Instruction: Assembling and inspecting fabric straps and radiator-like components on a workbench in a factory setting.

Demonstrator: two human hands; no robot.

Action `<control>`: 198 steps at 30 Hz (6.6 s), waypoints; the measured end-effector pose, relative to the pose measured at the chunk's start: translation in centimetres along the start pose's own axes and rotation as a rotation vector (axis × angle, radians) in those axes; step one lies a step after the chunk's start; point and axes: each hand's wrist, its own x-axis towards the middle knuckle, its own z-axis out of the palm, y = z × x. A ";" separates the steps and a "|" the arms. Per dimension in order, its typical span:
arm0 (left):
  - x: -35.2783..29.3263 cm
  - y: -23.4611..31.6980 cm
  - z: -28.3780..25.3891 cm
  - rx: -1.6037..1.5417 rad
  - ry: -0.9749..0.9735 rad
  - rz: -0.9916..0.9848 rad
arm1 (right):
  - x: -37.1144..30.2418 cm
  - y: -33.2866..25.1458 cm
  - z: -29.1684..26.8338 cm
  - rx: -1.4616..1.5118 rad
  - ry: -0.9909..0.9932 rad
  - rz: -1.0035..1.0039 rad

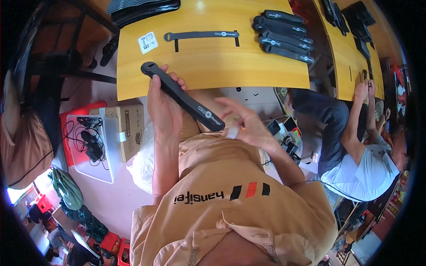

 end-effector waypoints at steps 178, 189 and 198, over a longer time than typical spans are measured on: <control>-1.4 -0.7 0.1 0.319 -0.159 -0.295 | 2.2 -1.9 0.2 -0.522 0.049 -0.386; -0.2 -0.7 -1.4 0.336 -0.267 -0.520 | 2.8 -2.2 -2.3 0.395 -0.323 0.343; -0.5 -1.0 -1.1 0.301 -0.170 -0.530 | 1.8 -0.9 -0.9 -0.717 -0.092 -0.400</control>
